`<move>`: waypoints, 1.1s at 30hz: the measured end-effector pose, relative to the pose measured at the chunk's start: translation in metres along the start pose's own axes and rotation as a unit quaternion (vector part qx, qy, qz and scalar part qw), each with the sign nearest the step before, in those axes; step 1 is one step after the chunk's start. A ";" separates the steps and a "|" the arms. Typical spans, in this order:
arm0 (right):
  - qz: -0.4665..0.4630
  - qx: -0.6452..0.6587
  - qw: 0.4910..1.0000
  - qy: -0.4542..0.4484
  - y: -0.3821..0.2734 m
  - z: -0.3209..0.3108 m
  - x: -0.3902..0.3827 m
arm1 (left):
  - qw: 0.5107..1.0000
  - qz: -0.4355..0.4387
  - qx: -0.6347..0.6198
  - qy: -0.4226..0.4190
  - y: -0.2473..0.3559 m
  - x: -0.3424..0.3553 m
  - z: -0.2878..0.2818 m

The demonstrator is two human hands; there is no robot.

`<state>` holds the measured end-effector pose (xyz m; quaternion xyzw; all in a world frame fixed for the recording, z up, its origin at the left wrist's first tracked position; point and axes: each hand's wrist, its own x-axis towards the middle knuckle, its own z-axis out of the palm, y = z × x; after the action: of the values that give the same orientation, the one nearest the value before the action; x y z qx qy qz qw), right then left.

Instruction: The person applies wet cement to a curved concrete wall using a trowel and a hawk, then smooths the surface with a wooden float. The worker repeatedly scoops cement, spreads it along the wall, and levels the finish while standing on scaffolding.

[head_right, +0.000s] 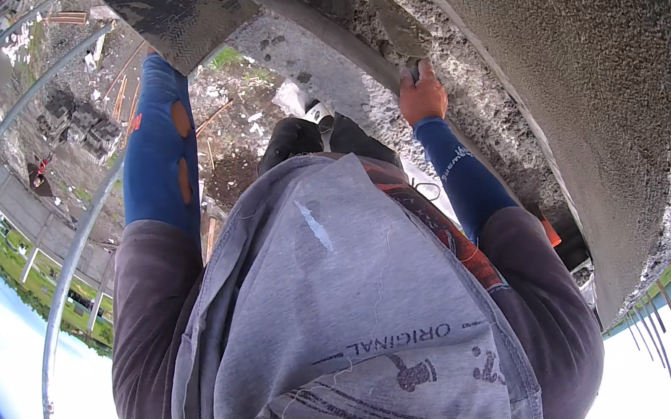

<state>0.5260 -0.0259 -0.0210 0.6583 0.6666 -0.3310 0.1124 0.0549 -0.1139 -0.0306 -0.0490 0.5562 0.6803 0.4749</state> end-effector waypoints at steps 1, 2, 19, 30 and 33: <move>-0.006 0.010 1.000 0.000 0.001 0.000 0.001 | 1.000 0.001 -0.002 -0.001 0.000 0.000 -0.001; -0.013 0.020 1.000 0.004 0.001 0.000 0.002 | 1.000 0.002 -0.006 0.001 -0.001 0.001 -0.001; -0.052 0.017 0.998 0.026 0.003 0.000 -0.001 | 0.997 0.045 -0.051 -0.029 -0.014 -0.045 -0.005; -0.067 -0.057 0.996 0.024 -0.015 -0.012 -0.023 | 0.981 0.090 -0.169 0.039 -0.093 -0.259 -0.129; -0.077 -0.053 0.994 0.054 -0.012 -0.012 -0.028 | 0.970 0.099 -0.213 0.069 -0.139 -0.329 -0.161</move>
<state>0.5213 -0.0405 0.0078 0.6154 0.7369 -0.2663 0.0852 0.2572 -0.4476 0.0056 -0.1405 0.4324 0.8215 0.3442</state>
